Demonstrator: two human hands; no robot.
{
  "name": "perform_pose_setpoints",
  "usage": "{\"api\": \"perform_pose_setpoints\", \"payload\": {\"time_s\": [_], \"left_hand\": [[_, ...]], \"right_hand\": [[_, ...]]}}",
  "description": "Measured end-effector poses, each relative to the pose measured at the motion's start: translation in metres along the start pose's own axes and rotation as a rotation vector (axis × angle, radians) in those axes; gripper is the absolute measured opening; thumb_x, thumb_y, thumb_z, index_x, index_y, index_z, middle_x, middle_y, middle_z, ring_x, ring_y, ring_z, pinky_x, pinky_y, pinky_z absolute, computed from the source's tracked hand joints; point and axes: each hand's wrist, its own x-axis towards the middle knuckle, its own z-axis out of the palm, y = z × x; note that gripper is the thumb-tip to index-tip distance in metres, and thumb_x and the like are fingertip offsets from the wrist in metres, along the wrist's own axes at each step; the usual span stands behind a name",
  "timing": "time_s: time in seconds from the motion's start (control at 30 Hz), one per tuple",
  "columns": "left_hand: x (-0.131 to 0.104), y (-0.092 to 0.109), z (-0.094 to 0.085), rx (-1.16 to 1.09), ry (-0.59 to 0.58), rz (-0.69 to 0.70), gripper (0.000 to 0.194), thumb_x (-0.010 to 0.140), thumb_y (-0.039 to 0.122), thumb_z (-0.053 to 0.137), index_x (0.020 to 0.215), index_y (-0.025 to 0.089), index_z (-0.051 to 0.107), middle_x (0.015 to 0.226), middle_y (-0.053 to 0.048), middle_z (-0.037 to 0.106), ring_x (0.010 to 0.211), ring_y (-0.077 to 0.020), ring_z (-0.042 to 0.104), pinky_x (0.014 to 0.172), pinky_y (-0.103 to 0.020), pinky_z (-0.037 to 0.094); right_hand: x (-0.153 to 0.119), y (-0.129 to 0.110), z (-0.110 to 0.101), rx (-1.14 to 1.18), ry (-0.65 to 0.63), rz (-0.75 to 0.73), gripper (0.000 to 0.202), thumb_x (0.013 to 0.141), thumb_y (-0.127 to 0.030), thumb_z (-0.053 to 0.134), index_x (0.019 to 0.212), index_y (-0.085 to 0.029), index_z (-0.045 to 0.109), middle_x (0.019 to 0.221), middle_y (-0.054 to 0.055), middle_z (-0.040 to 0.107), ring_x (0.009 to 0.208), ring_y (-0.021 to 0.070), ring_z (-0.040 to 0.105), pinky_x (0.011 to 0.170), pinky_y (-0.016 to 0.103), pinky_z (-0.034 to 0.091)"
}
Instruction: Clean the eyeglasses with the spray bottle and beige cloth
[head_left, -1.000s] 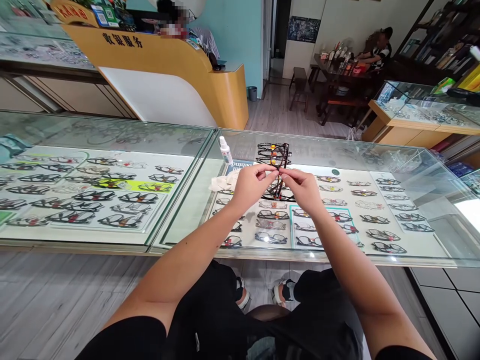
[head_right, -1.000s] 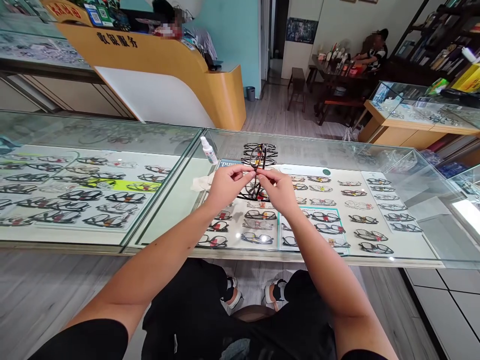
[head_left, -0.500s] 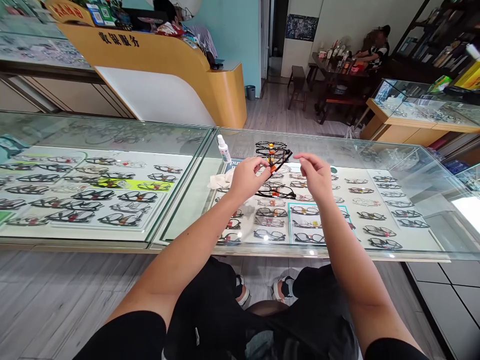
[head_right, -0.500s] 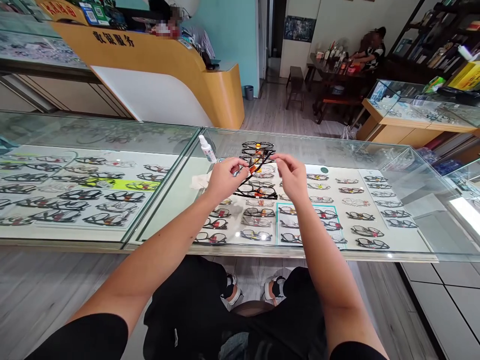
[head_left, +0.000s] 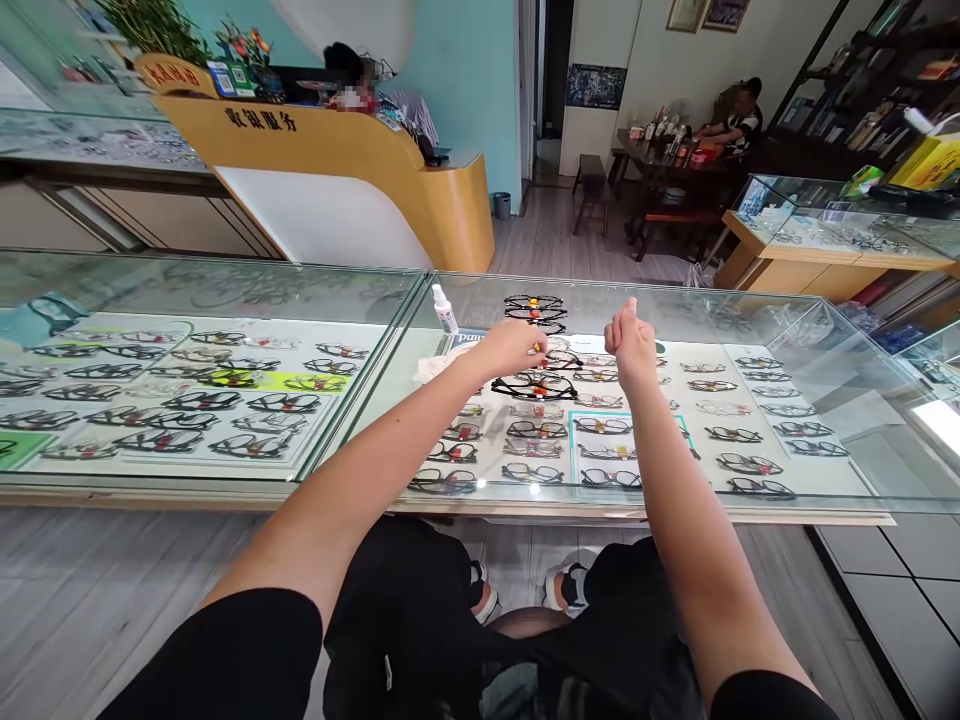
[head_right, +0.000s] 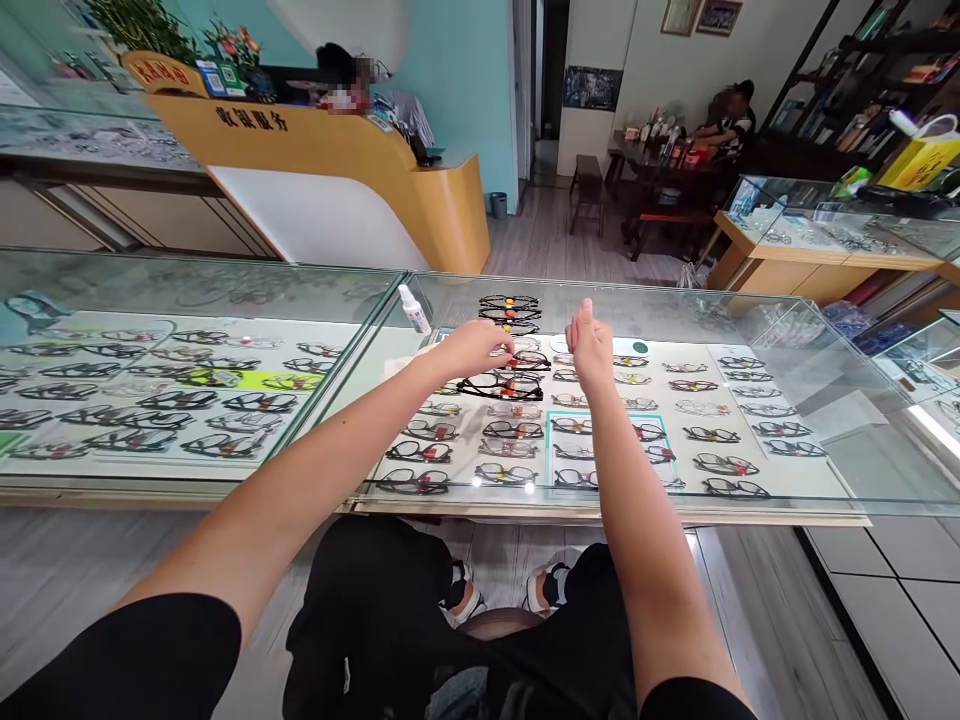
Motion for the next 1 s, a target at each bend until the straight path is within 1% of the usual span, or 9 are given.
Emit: {"api": "perform_pose_setpoints", "payload": {"time_s": [0.17, 0.27, 0.43, 0.5, 0.6, 0.7, 0.77, 0.87, 1.0], "left_hand": [[-0.002, -0.003, 0.001, -0.008, -0.043, -0.019, 0.023, 0.094, 0.031, 0.063, 0.096, 0.025, 0.084, 0.099, -0.006, 0.084, 0.102, -0.0261, 0.073, 0.083, -0.033, 0.046], [-0.003, -0.003, -0.001, -0.024, -0.059, -0.022, 0.021, 0.093, 0.032, 0.064, 0.095, 0.026, 0.085, 0.1, -0.005, 0.085, 0.099, -0.025, 0.074, 0.08, -0.033, 0.046], [0.005, -0.008, -0.009, -0.027, -0.061, -0.128, 0.026, 0.094, 0.037, 0.063, 0.103, 0.027, 0.086, 0.107, -0.004, 0.086, 0.097, -0.0242, 0.074, 0.075, -0.032, 0.046], [0.011, -0.011, -0.012, 0.028, -0.037, -0.189, 0.029, 0.095, 0.036, 0.064, 0.112, 0.027, 0.085, 0.115, -0.005, 0.086, 0.103, -0.0253, 0.075, 0.077, -0.031, 0.048], [0.021, -0.015, -0.015, 0.09, -0.059, -0.223, 0.031, 0.093, 0.035, 0.067, 0.115, 0.026, 0.086, 0.119, -0.008, 0.085, 0.109, -0.0278, 0.076, 0.084, -0.031, 0.052], [0.031, -0.018, -0.013, 0.103, -0.108, -0.221, 0.027, 0.091, 0.038, 0.07, 0.108, 0.027, 0.088, 0.115, -0.009, 0.086, 0.108, -0.0285, 0.076, 0.088, -0.032, 0.054], [0.035, -0.02, -0.01, 0.107, -0.131, -0.218, 0.026, 0.091, 0.038, 0.071, 0.106, 0.028, 0.089, 0.111, -0.008, 0.087, 0.107, -0.0274, 0.077, 0.088, -0.03, 0.055], [0.039, -0.024, -0.006, 0.105, -0.139, -0.209, 0.026, 0.09, 0.037, 0.072, 0.108, 0.029, 0.09, 0.11, -0.007, 0.087, 0.107, -0.0261, 0.077, 0.088, -0.029, 0.055], [0.038, -0.027, -0.003, 0.101, -0.124, -0.196, 0.026, 0.093, 0.037, 0.071, 0.109, 0.03, 0.09, 0.115, -0.006, 0.087, 0.11, -0.0258, 0.077, 0.089, -0.028, 0.055]], "right_hand": [[-0.003, -0.007, -0.001, 0.027, -0.044, 0.058, 0.083, 0.095, -0.099, 0.032, 0.05, -0.03, 0.025, 0.049, -0.001, 0.025, 0.051, 0.0168, 0.027, 0.055, 0.038, 0.027], [-0.003, -0.007, 0.001, 0.012, -0.098, 0.09, 0.083, 0.095, -0.1, 0.033, 0.049, -0.031, 0.027, 0.051, 0.0, 0.028, 0.052, 0.0166, 0.028, 0.056, 0.038, 0.029], [-0.004, -0.006, 0.005, -0.03, -0.12, 0.12, 0.085, 0.091, -0.103, 0.033, 0.047, -0.031, 0.029, 0.054, 0.003, 0.04, 0.056, 0.0179, 0.04, 0.058, 0.037, 0.039], [-0.004, -0.006, 0.006, -0.032, -0.113, 0.136, 0.085, 0.091, -0.103, 0.037, 0.047, -0.03, 0.028, 0.052, 0.002, 0.039, 0.054, 0.0168, 0.038, 0.056, 0.036, 0.037], [-0.004, -0.004, 0.006, 0.005, -0.104, 0.166, 0.084, 0.092, -0.1, 0.044, 0.047, -0.03, 0.03, 0.05, -0.002, 0.028, 0.05, 0.0143, 0.029, 0.054, 0.034, 0.031], [-0.007, 0.001, 0.009, -0.012, -0.059, 0.166, 0.078, 0.09, -0.096, 0.055, 0.052, -0.028, 0.044, 0.053, -0.005, 0.028, 0.051, 0.013, 0.026, 0.055, 0.033, 0.027], [-0.009, 0.005, 0.013, -0.127, -0.067, 0.128, 0.069, 0.087, -0.088, 0.067, 0.061, -0.026, 0.059, 0.055, -0.006, 0.033, 0.053, 0.0128, 0.028, 0.057, 0.032, 0.026], [-0.013, 0.013, 0.023, -0.465, -0.179, 0.057, 0.046, 0.088, -0.07, 0.077, 0.084, -0.025, 0.083, 0.06, -0.004, 0.049, 0.06, 0.015, 0.041, 0.062, 0.032, 0.03], [-0.014, 0.019, 0.038, -0.862, -0.301, 0.062, 0.029, 0.099, -0.049, 0.072, 0.114, -0.034, 0.092, 0.084, 0.003, 0.078, 0.08, 0.0215, 0.066, 0.07, 0.032, 0.039]]}}
